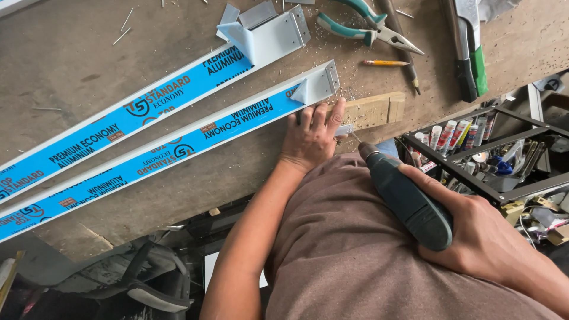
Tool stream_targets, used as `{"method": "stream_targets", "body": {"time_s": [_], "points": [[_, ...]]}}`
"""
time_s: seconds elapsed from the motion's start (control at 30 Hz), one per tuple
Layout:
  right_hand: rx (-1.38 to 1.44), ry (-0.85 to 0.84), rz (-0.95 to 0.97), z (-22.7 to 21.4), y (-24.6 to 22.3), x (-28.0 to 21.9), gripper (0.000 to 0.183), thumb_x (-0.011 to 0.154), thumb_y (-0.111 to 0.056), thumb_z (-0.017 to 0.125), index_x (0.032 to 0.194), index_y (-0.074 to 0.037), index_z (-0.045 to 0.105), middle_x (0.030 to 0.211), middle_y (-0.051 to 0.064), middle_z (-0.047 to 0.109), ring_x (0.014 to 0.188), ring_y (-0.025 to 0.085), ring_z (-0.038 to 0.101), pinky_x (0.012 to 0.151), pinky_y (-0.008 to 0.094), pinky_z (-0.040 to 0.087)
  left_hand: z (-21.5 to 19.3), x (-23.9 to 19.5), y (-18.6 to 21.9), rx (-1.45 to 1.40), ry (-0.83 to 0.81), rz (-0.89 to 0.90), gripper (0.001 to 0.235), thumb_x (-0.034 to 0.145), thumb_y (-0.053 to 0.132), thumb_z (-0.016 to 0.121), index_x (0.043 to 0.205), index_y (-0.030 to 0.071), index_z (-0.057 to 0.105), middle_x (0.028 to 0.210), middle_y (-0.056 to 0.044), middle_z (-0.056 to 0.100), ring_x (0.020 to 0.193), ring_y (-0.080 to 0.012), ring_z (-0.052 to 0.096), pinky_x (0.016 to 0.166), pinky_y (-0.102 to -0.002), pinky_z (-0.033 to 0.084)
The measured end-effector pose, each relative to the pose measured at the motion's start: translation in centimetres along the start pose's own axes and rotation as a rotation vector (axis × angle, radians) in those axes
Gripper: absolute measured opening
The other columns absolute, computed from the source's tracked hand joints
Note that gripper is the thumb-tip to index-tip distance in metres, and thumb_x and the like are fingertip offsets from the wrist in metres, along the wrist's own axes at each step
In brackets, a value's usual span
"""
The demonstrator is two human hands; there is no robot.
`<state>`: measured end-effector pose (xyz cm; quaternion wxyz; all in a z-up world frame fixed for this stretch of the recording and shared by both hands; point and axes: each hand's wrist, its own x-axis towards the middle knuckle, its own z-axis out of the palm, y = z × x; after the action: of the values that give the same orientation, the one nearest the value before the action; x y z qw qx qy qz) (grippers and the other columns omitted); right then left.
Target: Assembling aluminum profiles by marking, drilling holes, and using a rivet gun
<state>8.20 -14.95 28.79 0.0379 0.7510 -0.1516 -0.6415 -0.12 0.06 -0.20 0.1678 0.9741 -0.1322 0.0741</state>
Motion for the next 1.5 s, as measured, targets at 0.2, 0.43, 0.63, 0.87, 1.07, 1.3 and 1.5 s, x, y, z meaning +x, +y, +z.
{"method": "stream_targets", "body": {"time_s": [0.2,0.43,0.63,0.87,1.07,1.3,1.5], "points": [[-0.015,0.002,-0.015,-0.1,-0.1,0.0,0.121,0.058,-0.023,0.082,0.160,-0.063,0.031,0.087,0.004,0.082,0.075,0.024,0.081,0.076,0.030,0.057,-0.1,0.0,-0.1,0.003,-0.019,0.014,0.060,0.091,0.039,0.052,0.149,0.021,0.054,0.117,-0.002,0.061,0.100,-0.0229,0.051,0.082,-0.042,0.039],[0.055,-0.025,0.010,-0.9,-0.4,0.0,0.113,0.061,-0.020,0.080,0.158,-0.062,0.039,0.089,0.004,0.080,0.071,0.023,0.074,0.076,0.029,0.056,0.2,0.0,-0.1,-0.001,-0.003,0.011,0.058,0.093,0.033,0.049,0.150,0.021,0.053,0.118,-0.003,0.063,0.099,-0.0230,0.051,0.080,-0.041,0.038],[0.405,-0.008,0.077,-3.6,0.4,1.6,0.119,0.056,0.007,0.082,0.158,-0.048,0.056,0.111,0.006,0.077,0.087,0.028,0.063,0.079,0.034,0.044,0.2,0.0,-0.1,-0.007,0.006,0.003,0.056,0.095,0.033,0.048,0.149,0.021,0.054,0.115,-0.002,0.060,0.097,-0.0236,0.051,0.075,-0.041,0.038],[-0.218,0.028,-0.122,-1.3,-0.6,-0.3,0.117,0.060,-0.029,0.081,0.158,-0.063,0.027,0.134,-0.017,0.069,0.097,0.030,0.083,0.080,0.042,0.065,-0.3,0.1,0.1,-0.003,0.008,0.006,0.058,0.091,0.034,0.051,0.148,0.022,0.055,0.114,-0.003,0.060,0.096,-0.0243,0.051,0.075,-0.041,0.038],[-0.469,0.119,-0.260,-0.5,2.3,1.0,0.112,0.063,-0.036,0.071,0.159,-0.063,0.021,0.129,0.002,0.062,0.100,0.036,0.076,0.077,0.047,0.063,0.3,0.0,0.0,-0.004,0.036,0.007,0.062,0.085,0.036,0.057,0.146,0.022,0.058,0.111,-0.004,0.059,0.095,-0.0258,0.050,0.076,-0.043,0.039],[0.014,0.078,-0.240,-0.8,7.4,2.1,0.125,0.053,-0.015,0.091,0.157,-0.059,0.037,0.135,-0.016,0.067,0.099,0.008,0.063,0.081,0.029,0.050,0.8,-0.3,-0.1,-0.044,0.007,0.007,0.063,0.098,0.057,0.051,0.149,0.021,0.053,0.116,-0.007,0.056,0.099,-0.0289,0.050,0.077,-0.044,0.040],[0.468,0.149,-0.447,1.5,11.1,3.3,0.124,0.042,0.002,0.085,0.156,-0.030,0.048,0.155,-0.003,0.054,0.149,0.008,0.036,0.118,0.031,0.024,0.5,-0.3,0.2,-0.043,-0.065,-0.022,0.079,0.091,0.071,0.054,0.153,0.022,0.046,0.123,-0.005,0.053,0.106,-0.0269,0.048,0.079,-0.043,0.040]]}}
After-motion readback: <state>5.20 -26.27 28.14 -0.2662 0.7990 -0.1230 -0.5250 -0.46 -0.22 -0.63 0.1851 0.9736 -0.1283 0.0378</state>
